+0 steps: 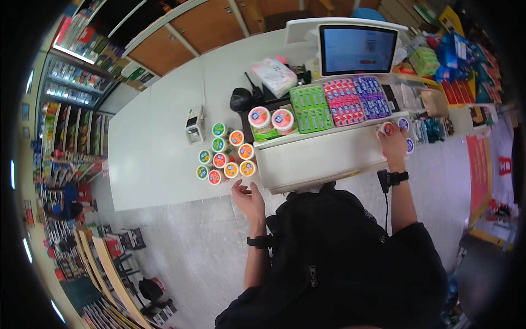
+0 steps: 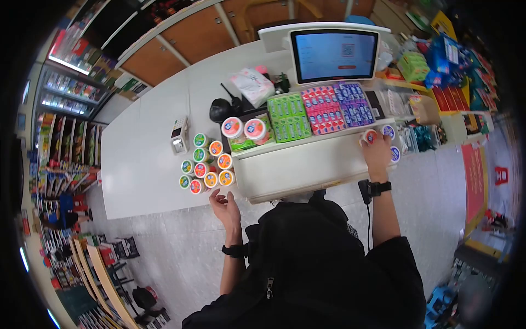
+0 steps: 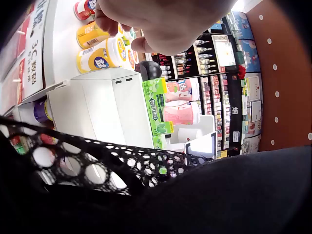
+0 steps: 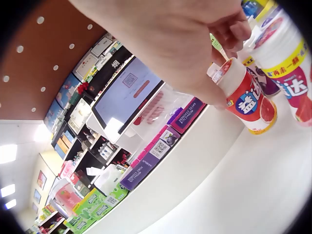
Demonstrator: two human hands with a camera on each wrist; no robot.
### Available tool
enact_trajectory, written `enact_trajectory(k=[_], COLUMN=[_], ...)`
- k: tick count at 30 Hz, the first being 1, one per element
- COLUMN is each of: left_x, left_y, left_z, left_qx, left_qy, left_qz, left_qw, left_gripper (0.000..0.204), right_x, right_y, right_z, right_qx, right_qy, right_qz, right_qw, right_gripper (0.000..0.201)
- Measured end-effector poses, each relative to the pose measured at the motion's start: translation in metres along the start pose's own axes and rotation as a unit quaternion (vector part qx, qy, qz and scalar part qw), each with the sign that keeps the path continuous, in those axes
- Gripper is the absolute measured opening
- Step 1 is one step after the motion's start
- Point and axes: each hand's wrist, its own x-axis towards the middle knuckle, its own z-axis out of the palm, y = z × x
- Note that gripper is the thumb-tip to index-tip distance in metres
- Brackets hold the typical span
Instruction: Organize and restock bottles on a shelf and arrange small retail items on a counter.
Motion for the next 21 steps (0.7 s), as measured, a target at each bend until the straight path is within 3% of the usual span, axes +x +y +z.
enact_trajectory(k=[3,5,7,11,17,21], left_x=[0.005,0.004,0.002,-0.004,-0.002,-0.003], left_y=[0.005,0.015,0.028,0.048,0.06,0.06], left_z=[-0.006,-0.008,-0.01,-0.004,0.006,0.019], left_qx=[-0.009,-0.024,-0.035,-0.051,-0.028,-0.036], left_qy=[-0.031,-0.025,-0.089,-0.113,-0.18,-0.226], left_qz=[0.018,0.004,0.004,0.018,0.042,0.061], left_qw=[0.999,0.999,0.995,0.992,0.982,0.972], left_gripper=[0.029,0.023,0.024,0.025,0.027,0.026], right_x=[-0.001,-0.002,-0.006,-0.017,-0.037,-0.049], right_y=[-0.011,-0.005,-0.015,-0.07,-0.168,-0.191], right_z=[-0.021,-0.018,-0.031,-0.062,-0.041,-0.007], right_qx=[0.005,0.047,0.21,0.371,0.391,0.297], right_qy=[-0.056,-0.046,-0.036,-0.065,-0.092,-0.129], right_qz=[-0.047,-0.091,-0.071,-0.118,-0.265,-0.309], right_qw=[0.997,0.994,0.975,0.919,0.877,0.894], right_gripper=[0.053,0.056,0.056,0.058,0.054,0.053])
